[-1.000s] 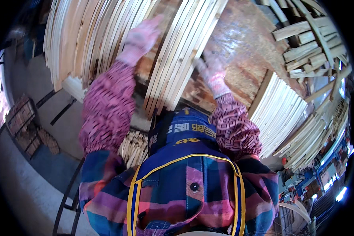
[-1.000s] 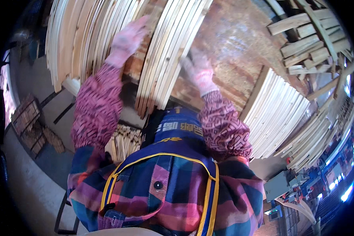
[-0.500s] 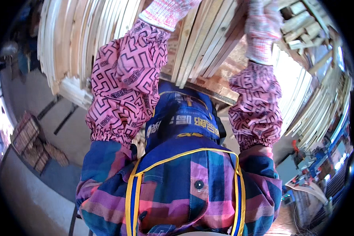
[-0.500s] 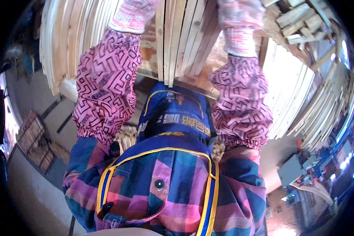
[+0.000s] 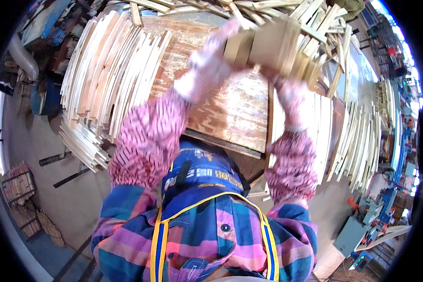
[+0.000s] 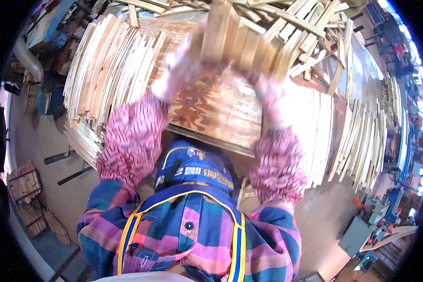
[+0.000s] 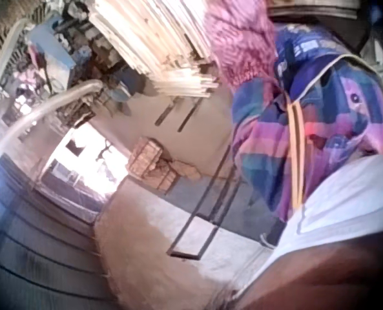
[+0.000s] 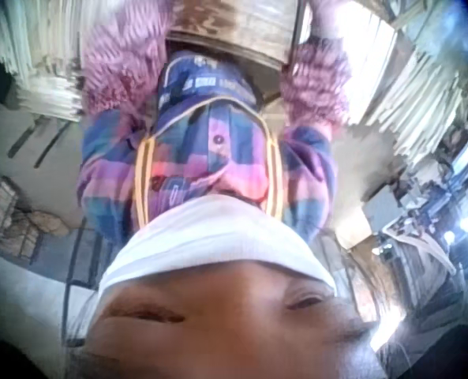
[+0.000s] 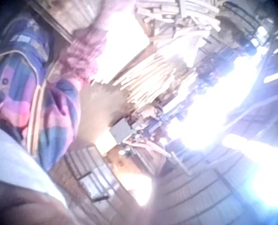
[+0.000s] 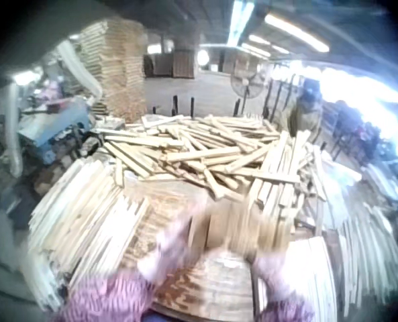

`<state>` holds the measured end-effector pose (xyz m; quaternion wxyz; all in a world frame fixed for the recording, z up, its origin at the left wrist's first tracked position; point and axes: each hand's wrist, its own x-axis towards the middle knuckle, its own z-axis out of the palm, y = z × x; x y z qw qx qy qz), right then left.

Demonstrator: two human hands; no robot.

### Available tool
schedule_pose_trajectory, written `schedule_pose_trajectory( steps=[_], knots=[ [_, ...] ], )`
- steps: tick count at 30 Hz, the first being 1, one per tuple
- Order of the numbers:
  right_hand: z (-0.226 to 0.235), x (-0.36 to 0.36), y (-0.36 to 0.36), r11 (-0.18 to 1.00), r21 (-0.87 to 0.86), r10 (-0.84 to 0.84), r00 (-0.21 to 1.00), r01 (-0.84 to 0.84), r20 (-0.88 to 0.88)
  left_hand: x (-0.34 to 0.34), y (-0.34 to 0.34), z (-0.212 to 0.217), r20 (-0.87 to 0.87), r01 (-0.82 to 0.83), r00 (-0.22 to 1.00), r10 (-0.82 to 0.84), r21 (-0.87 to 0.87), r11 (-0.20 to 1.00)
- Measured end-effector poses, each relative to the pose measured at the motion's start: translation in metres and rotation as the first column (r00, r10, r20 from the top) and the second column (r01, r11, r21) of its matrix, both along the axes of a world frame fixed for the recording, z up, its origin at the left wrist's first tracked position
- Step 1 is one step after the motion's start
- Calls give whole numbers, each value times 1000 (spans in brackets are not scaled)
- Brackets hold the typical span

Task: The person sorts and stacks thin wooden planks on a workbench. They pick up planks from a disorganized pile, align them, and place them into a neat stack. The person occasionally moves the stack to a different location on the bench.

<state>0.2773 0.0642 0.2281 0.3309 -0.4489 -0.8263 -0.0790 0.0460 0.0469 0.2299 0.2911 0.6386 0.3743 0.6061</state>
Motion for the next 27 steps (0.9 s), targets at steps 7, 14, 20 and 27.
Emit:
schedule_pose_trajectory(
  steps=[7,14,20,27],
  knots=[
    [-171,35,-126,989,51,-141,982,135,127,46,-120,-177,-577,-228,788,215,52,972],
    [-222,36,-119,688,-655,265,733,311,626,17,-137,-308,-974,-391,208,-89,-166,905],
    [-271,83,-80,395,-887,-114,971,239,211,29,-95,-250,-521,-219,823,-226,-658,720],
    [-241,1,-71,346,-930,-597,794,126,-114,91,-87,-276,234,-185,882,409,-625,759]
  ],
)
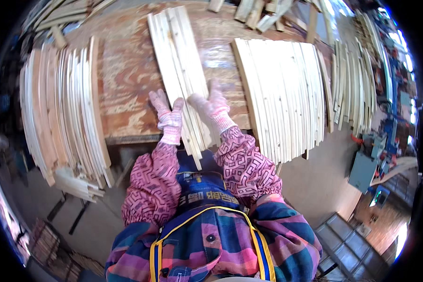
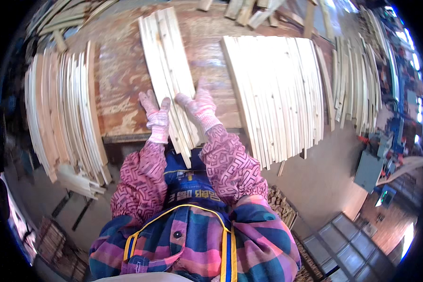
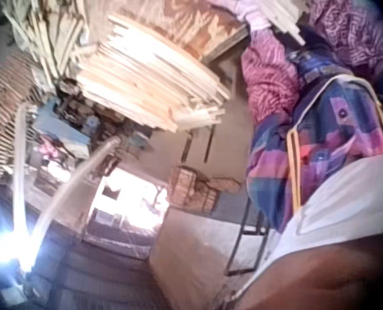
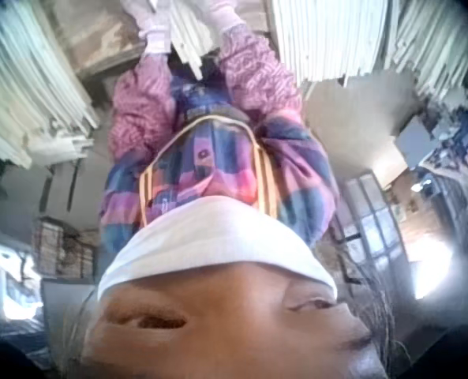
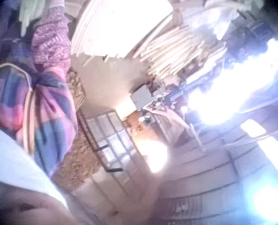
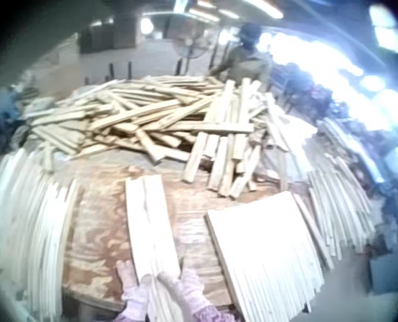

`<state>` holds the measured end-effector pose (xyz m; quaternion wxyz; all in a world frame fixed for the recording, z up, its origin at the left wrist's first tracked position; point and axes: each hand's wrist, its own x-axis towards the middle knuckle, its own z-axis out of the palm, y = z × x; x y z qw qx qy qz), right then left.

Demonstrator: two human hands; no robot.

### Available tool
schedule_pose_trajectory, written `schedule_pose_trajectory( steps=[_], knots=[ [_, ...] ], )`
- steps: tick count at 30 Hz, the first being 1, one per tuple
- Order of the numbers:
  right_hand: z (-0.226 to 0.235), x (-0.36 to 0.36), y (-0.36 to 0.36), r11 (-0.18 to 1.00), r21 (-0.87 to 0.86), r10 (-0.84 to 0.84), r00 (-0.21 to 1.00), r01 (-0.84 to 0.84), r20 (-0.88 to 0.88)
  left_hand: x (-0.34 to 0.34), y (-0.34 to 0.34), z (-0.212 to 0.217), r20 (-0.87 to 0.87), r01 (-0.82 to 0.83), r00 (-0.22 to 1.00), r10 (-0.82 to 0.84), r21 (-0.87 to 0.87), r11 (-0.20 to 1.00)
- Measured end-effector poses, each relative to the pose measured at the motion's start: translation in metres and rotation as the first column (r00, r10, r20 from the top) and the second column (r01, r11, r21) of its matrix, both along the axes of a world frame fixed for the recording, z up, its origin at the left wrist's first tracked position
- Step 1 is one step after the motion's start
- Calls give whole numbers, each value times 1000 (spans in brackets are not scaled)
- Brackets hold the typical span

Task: The person sorts and stacks thin wooden planks on a workbench. They pick up planks from a disorganized pile, align them, and place them into a neat stack. The person occasionally moves the stack to a different location on the bench.

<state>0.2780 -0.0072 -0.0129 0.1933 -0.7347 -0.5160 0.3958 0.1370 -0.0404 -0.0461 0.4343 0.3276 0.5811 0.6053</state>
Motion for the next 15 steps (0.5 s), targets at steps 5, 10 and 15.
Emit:
schedule_pose_trajectory(
  steps=[5,10,15],
  knots=[
    [35,81,13,975,-154,125,968,-160,-218,47,9,74,303,393,897,-322,-214,894],
    [135,213,-50,992,129,34,962,1,-270,179,-26,115,325,595,771,-547,-63,801],
    [144,380,-109,934,357,-122,947,8,297,344,-44,99,178,844,535,-826,-79,530]
  ],
)
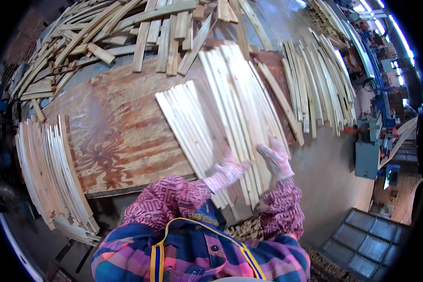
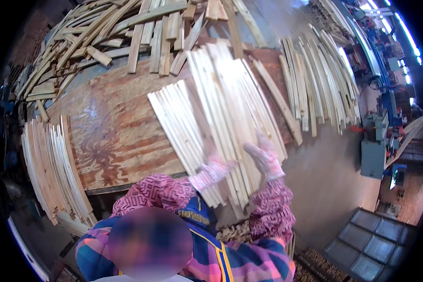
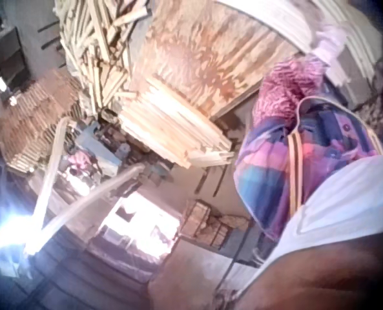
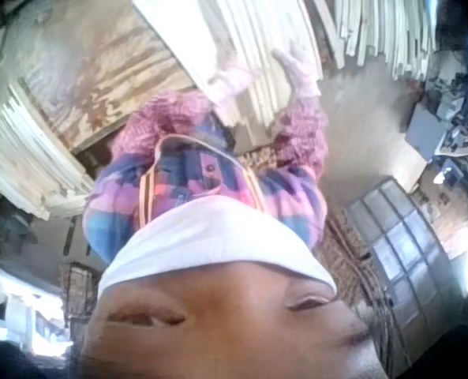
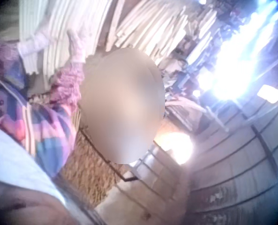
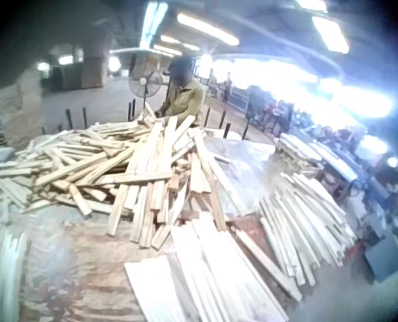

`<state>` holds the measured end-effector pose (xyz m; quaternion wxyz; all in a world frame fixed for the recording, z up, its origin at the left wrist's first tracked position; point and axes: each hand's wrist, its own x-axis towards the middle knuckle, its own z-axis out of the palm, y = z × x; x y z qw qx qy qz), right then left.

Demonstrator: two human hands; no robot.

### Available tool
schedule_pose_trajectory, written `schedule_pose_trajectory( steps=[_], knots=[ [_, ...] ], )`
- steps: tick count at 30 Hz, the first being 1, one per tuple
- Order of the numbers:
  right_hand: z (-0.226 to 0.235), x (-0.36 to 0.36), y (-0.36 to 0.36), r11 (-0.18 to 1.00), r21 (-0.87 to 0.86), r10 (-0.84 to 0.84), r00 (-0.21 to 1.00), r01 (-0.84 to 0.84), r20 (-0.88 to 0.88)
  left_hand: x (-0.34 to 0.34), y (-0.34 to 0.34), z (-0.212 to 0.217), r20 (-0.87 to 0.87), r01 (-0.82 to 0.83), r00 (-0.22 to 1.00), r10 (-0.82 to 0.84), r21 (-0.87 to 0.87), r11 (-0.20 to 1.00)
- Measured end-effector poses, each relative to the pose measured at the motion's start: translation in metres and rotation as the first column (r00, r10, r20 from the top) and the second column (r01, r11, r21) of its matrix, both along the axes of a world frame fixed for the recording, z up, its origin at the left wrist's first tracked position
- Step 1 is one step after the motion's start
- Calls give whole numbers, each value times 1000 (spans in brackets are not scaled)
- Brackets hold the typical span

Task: The person sorts and stacks thin wooden planks on a workbench. They pick up planks from a disorganized pile, align them, and place them into a neat stack. The person occasionally moves the stack to a different location on the bench.

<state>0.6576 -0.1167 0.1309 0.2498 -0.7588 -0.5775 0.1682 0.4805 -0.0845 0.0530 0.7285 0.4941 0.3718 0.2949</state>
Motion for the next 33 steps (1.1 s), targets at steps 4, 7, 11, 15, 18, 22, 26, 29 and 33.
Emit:
schedule_pose_trajectory(
  steps=[4,7,11,15,18,22,26,29,33],
  knots=[
    [16,83,14,939,-302,-324,711,163,-624,67,16,4,-427,594,739,-520,50,803],
    [-86,168,-16,954,-247,-138,980,170,140,87,54,43,-499,879,226,-837,-266,396],
    [-76,121,38,810,-454,-472,873,372,-126,36,115,7,-542,802,559,-627,159,576],
    [-74,124,21,849,-255,-417,883,463,216,-59,241,0,-548,163,830,100,410,897],
    [-46,48,70,832,-21,-552,822,555,-144,-164,330,-59,-499,-109,638,587,696,709],
    [-94,-7,127,876,277,-284,886,395,-366,-190,348,-48,-684,-58,582,439,504,862],
    [-62,-157,285,991,107,-37,923,83,-383,-239,333,-75,-462,-124,826,323,411,903],
    [-83,-185,375,972,-193,-152,986,135,-73,-239,334,-49,-473,-25,865,169,296,955],
    [-60,-203,437,796,-528,-348,937,295,-1,-252,356,-24,-379,-2,924,41,103,995]
  ],
)
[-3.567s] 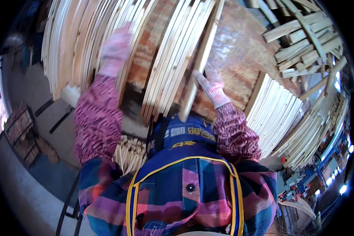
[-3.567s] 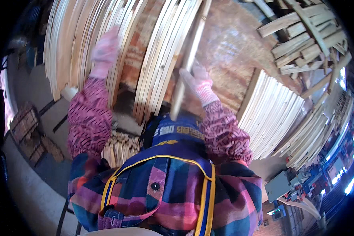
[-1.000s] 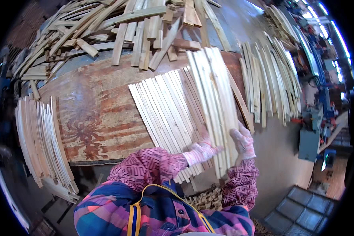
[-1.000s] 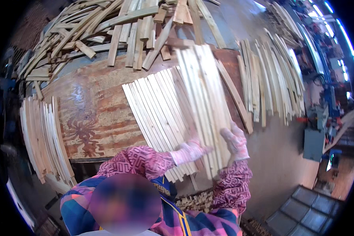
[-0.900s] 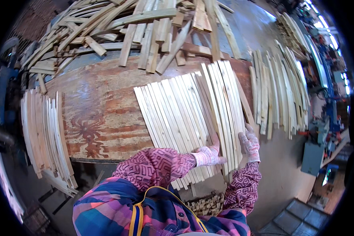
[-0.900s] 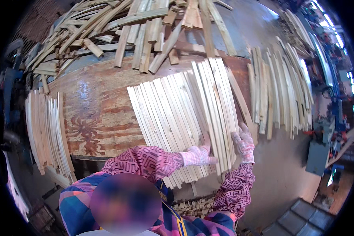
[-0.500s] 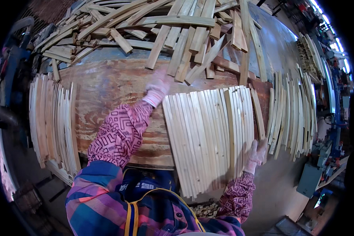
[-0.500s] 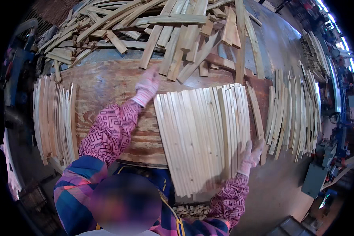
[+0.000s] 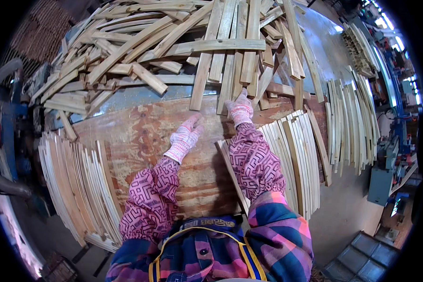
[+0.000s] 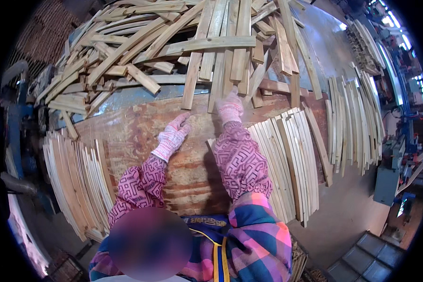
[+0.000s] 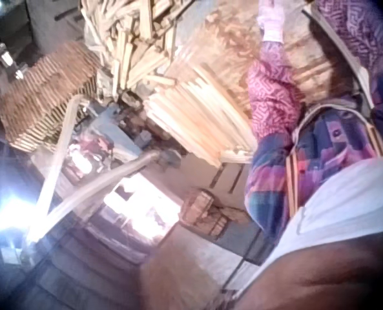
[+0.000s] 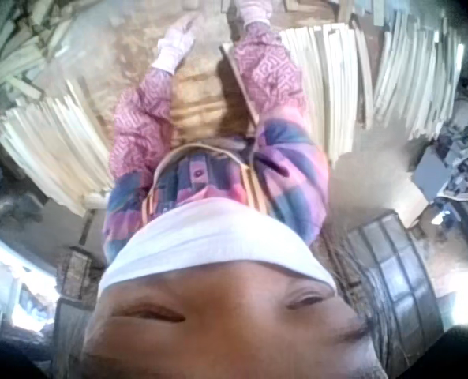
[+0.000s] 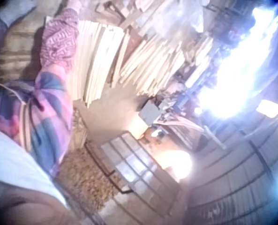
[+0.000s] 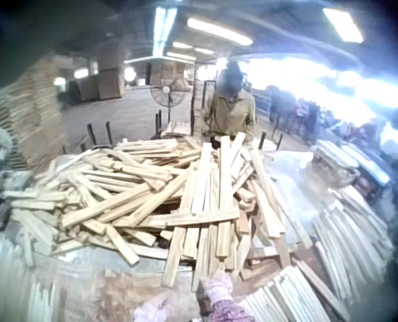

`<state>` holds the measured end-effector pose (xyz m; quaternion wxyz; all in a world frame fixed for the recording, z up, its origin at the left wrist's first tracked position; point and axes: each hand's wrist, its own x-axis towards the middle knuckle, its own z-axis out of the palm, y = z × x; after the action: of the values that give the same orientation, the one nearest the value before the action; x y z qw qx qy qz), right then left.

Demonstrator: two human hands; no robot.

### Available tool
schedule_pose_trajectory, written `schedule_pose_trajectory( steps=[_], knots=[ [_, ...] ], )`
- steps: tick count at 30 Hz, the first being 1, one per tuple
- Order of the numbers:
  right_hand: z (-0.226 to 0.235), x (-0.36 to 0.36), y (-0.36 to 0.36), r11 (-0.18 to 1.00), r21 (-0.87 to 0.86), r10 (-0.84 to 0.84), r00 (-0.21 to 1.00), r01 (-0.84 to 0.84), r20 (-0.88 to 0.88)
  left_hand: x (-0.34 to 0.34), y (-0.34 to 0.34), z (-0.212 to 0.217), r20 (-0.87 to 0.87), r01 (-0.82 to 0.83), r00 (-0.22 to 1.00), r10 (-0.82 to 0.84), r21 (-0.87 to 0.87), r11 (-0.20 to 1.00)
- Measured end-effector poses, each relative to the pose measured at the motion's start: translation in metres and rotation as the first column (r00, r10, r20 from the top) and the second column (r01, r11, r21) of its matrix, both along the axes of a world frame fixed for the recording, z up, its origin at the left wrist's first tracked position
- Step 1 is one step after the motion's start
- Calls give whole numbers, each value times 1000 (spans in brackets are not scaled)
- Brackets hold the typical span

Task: The person sorts and stacks thin wooden planks on a workbench. They pick up planks from a disorganized pile, align them, and place them into a neat stack. The person occasionally moves the stack to a different location on the bench.

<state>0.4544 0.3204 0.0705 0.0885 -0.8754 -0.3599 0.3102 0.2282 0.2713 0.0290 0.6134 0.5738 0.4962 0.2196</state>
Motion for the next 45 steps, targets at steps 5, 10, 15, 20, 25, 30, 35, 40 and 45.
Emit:
schedule_pose_trajectory(
  steps=[5,10,15,20,25,30,35,40,45],
  knots=[
    [4,-28,-47,897,389,209,977,-211,48,51,49,6,313,-51,947,73,-80,996],
    [8,35,-35,757,639,102,991,-137,91,100,73,11,301,64,953,30,-299,952],
    [-27,69,58,966,19,253,959,-257,130,86,66,89,542,136,817,195,-510,849],
    [-25,82,64,769,496,435,899,-403,55,-23,16,170,486,199,872,47,-441,875],
    [0,82,-41,720,670,313,779,179,-544,-180,-158,94,-811,396,546,-211,28,918],
    [-4,-66,-185,871,478,280,683,116,-675,-282,-380,69,-751,-178,655,86,-42,983],
    [-106,-178,-268,889,457,251,854,-18,-455,-378,-398,53,-668,-358,380,639,531,768],
    [-58,-258,-249,897,281,258,920,-342,295,-523,-328,11,-874,-311,166,456,392,866],
    [-48,-325,-190,796,468,396,915,-383,76,-566,-244,33,-998,-284,59,29,12,959]
  ],
)
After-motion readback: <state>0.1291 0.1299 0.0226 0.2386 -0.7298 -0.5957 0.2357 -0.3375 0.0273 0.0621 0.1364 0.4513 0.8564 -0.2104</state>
